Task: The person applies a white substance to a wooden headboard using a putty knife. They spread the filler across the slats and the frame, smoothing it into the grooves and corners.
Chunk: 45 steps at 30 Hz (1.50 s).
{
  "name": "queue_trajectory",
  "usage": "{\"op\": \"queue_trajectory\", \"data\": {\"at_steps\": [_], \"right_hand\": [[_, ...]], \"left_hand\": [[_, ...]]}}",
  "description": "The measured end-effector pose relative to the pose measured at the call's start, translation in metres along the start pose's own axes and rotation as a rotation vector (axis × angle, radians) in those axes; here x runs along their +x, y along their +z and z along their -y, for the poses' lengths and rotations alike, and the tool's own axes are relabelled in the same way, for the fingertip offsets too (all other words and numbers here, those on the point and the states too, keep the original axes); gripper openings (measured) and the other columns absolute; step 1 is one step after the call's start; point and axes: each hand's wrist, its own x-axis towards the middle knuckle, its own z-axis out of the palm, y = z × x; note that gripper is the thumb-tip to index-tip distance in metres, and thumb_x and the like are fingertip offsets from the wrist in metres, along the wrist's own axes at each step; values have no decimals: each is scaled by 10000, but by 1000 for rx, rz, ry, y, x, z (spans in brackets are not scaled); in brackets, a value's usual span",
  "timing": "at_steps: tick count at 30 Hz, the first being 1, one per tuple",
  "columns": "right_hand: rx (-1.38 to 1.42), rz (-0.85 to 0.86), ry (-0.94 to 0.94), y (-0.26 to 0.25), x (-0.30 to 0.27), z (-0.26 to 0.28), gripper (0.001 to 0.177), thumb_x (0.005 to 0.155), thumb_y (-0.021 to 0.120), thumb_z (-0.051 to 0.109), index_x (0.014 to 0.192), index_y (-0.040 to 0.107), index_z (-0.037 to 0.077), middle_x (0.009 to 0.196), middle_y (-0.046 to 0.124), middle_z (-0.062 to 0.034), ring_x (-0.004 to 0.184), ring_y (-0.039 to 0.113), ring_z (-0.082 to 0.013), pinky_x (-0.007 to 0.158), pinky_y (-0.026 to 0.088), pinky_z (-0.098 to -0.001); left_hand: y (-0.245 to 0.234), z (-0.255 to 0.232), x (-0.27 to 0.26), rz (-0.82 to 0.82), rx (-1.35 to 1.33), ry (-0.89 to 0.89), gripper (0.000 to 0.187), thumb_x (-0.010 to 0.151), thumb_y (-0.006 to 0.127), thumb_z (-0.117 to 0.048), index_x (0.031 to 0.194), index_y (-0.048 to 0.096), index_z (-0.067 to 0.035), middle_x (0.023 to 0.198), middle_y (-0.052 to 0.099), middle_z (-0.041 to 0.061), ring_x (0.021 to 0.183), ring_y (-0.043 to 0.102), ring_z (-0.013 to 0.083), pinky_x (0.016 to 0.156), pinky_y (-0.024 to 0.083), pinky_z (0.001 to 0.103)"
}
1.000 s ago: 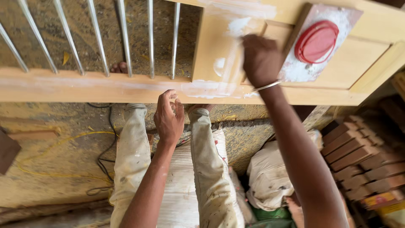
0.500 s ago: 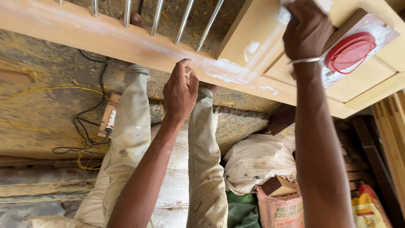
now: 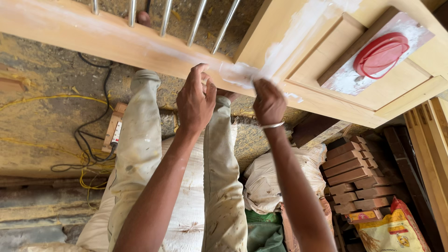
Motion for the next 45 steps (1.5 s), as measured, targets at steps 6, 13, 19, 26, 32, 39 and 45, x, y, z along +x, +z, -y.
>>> {"op": "queue_trajectory", "data": {"at_steps": [6,13,19,26,32,39,45], "right_hand": [[59,-86,132,-22,20,-38,295,1115,464,72,1124,759,61,1087,774,-156,963,770,-262,829,648,-355],[-80,-35,148,-86,153,-138,81,1029,609,-27,1065,680,-9,997,671,-223,954,629,-411,849,463,-526],[90,-100,-32,-74,134,-106,337,926,543,-102,1154,774,-10,1076,751,-237,897,733,-397,789,586,-464],[68,-27,-16,-30,33,-37,367,993,478,-122,1075,786,61,1081,777,-167,934,775,-295,785,637,-389],[-10,-54,32,-13,-25,6,254,929,553,10,1062,751,96,1056,778,-103,935,762,-255,761,594,-411],[295,-266,494,-33,56,-77,216,1020,623,159,848,689,47,663,616,-26,521,499,-127,473,408,-306],[130,-429,525,-27,161,-118,199,916,674,141,828,665,-37,848,681,-215,776,626,-320,730,514,-482]], "left_hand": [[4,-6,5,52,64,1,351,1001,635,-118,1321,499,-73,1040,714,101,792,732,254,688,569,406],[5,-1,-6,55,53,6,370,996,642,-98,1333,491,-73,1021,710,94,829,724,271,719,570,406],[7,3,-10,27,58,41,367,998,638,-85,1334,490,-80,1027,703,92,828,721,264,715,565,405],[9,2,-10,26,50,49,376,1000,624,-72,1350,488,-91,1033,703,82,798,712,245,707,554,398],[9,3,-13,-17,76,114,353,1004,629,-95,1337,513,-97,1044,698,87,829,716,250,724,569,388],[9,-5,-15,76,99,33,373,978,638,-115,1327,510,-77,1007,702,85,808,707,267,727,539,421],[10,-8,-8,66,105,28,371,981,633,-129,1328,511,-83,1015,710,81,819,715,267,719,542,425]]}}
